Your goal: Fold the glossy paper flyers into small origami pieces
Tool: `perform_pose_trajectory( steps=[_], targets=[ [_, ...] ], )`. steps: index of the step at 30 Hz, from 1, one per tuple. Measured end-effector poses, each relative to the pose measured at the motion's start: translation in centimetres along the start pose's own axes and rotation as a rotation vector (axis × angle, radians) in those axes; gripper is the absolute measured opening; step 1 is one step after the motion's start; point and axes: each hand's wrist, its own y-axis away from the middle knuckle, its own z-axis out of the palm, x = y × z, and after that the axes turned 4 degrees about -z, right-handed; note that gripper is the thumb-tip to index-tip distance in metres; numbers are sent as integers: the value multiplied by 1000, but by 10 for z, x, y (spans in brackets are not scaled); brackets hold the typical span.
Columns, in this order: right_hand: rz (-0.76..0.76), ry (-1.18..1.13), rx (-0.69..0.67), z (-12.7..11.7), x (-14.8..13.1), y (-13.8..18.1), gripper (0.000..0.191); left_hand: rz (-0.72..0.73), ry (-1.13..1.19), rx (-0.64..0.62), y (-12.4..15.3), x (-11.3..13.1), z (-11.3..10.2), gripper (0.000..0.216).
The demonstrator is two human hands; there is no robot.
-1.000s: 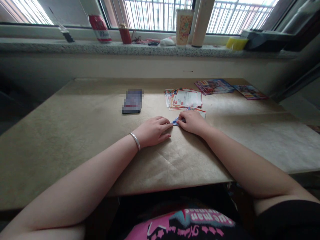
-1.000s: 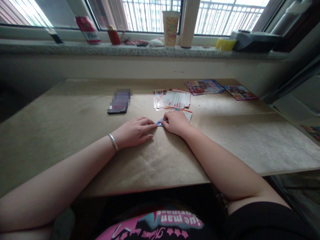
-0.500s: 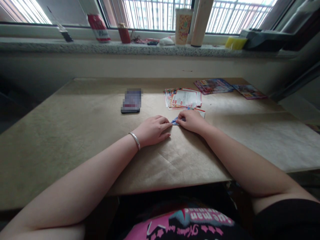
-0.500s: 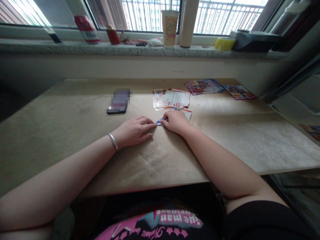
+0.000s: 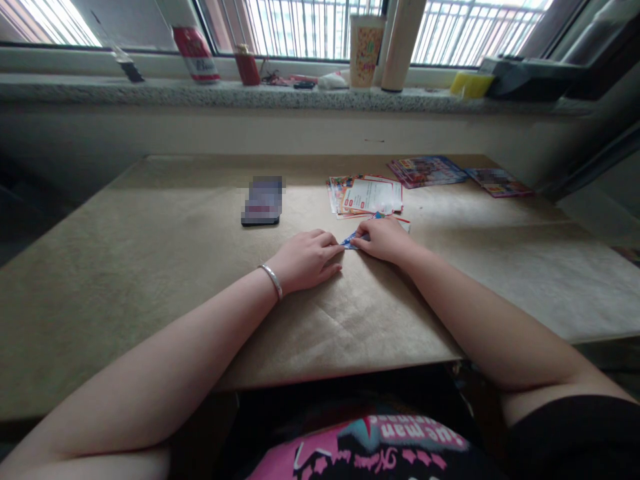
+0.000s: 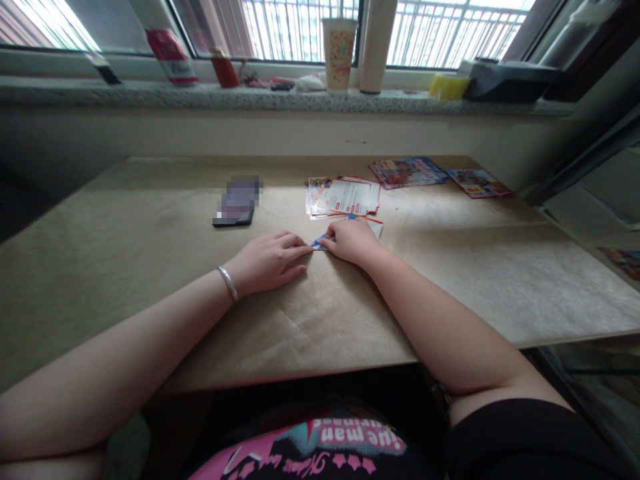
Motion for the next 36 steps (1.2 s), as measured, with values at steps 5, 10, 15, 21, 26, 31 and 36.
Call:
perform_pose_trajectory(
  steps=[5, 10, 15, 21, 26, 31, 36],
  targets=[
    [5, -21, -13, 0, 1, 0, 26, -15, -23, -6, 0, 0, -3, 35],
    [9, -42, 2, 1, 2, 0, 26, -25, -29, -21, 0, -1, -6, 33],
    [7, -49, 2, 3, 4, 0, 26, -43, -25, -12, 2, -5, -7, 32],
    [21, -56, -10, 0, 1, 1, 26, -60, 3, -5, 6, -13, -9, 34],
    [72, -79, -37, -1, -1, 1, 27, -47, 49, 70, 7, -17, -3, 30],
    [109, -150, 20, 5, -6, 0, 26, 20, 24, 128, 5, -16, 6, 31],
    [142, -205, 52, 4, -13, 2, 26, 26, -116, 38, 3, -9, 2, 35]
  ],
)
